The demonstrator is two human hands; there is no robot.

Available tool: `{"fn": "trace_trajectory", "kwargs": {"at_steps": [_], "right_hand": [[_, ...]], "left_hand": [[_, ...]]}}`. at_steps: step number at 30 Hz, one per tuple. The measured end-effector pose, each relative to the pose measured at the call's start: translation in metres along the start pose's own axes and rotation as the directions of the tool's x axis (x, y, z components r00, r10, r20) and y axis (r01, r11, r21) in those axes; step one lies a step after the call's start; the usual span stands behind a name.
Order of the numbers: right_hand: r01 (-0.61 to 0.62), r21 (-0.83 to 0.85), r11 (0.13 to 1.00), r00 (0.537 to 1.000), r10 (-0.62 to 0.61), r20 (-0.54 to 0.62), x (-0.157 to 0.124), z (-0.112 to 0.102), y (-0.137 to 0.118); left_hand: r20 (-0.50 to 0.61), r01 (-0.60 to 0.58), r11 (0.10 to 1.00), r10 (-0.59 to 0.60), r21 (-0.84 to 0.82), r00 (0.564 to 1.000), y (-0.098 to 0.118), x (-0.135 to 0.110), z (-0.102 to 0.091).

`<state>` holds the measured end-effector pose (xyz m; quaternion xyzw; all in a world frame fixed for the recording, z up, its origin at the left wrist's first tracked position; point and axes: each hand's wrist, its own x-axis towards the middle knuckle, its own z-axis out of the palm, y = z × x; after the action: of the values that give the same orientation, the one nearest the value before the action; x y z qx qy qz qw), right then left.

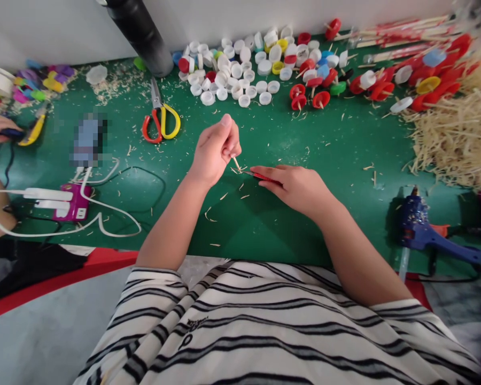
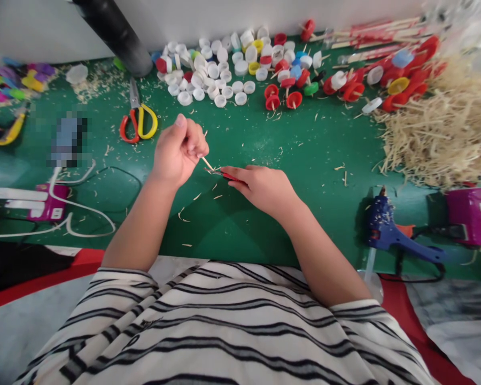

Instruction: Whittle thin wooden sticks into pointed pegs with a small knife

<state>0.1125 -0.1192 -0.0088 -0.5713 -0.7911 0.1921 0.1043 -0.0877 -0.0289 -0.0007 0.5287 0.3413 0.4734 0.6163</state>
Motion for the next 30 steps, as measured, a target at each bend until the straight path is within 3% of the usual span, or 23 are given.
{"fn": "trace_trajectory", "kwargs": {"at_steps": [7, 17, 30], "right_hand": [[-0.063, -0.065, 0.996, 0.996, 0.059, -0.063, 0.0057, 0.0028, -0.0105], [-0.100, 0.155, 0.983, 0.994, 0.104, -0.021, 0.0086, 0.0066, -0.0084], [-0.136, 0.148, 0.979, 0.991, 0.136, 0.011, 0.0078, 0.0076, -0.0098]], "left_hand": [[0.098, -0.108, 0.988, 0.097, 0.113, 0.990, -0.0063, 0.0030, -0.0037], [0.101, -0.119, 0.980, 0.104, 0.162, 0.989, -0.0093, 0.0047, -0.0061], [0.087, -0.099, 0.988, 0.089, 0.123, 0.992, -0.0077, 0.0043, -0.0052]]}}
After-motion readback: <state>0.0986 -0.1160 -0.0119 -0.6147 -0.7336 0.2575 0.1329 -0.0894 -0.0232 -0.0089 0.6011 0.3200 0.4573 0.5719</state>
